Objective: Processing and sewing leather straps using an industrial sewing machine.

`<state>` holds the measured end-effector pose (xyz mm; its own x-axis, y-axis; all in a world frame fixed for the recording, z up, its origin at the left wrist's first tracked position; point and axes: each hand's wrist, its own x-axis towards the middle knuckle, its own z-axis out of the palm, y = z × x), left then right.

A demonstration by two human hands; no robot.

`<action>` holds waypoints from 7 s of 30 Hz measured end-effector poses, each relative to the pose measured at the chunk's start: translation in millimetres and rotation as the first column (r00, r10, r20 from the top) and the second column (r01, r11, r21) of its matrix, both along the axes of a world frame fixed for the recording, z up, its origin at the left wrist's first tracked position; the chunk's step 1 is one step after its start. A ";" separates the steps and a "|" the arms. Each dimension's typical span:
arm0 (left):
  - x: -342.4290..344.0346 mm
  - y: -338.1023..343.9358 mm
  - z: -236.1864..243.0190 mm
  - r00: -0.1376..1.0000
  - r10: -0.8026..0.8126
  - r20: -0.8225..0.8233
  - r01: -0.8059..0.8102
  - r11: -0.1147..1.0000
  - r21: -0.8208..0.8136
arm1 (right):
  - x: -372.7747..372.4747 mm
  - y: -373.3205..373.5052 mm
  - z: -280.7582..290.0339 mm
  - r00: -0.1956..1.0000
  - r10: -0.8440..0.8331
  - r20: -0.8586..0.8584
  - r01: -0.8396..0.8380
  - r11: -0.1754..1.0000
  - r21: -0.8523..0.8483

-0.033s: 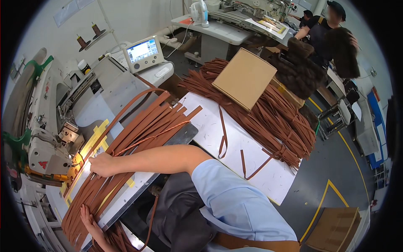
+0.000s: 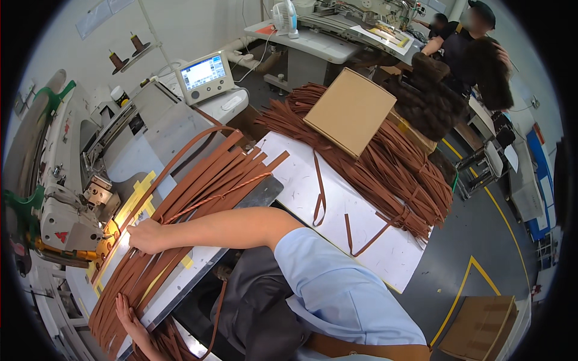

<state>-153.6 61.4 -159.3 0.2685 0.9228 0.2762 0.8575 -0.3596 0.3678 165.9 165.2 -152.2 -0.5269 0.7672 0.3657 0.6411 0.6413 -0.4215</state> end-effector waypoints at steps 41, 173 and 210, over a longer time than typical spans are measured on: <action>-43.8 16.4 -0.2 0.977 0.086 -0.197 -0.091 0.996 -0.013 | -46.4 13.4 -8.2 0.996 0.008 0.093 -0.014 0.998 0.065; 55.7 -3.8 34.2 0.984 -0.174 -0.040 0.175 0.984 0.033 | -56.1 53.9 11.0 0.871 -0.331 0.363 0.099 0.842 0.530; 58.0 -4.7 31.0 0.989 -0.133 -0.063 0.135 0.990 0.030 | -54.8 50.7 14.5 0.930 -0.296 0.220 0.146 0.844 0.516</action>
<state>-95.6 56.7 -128.3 0.4062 0.8678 0.2861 0.8210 -0.4841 0.3026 111.1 215.9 -137.6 -0.5014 0.6397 0.5826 0.8324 0.5403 0.1232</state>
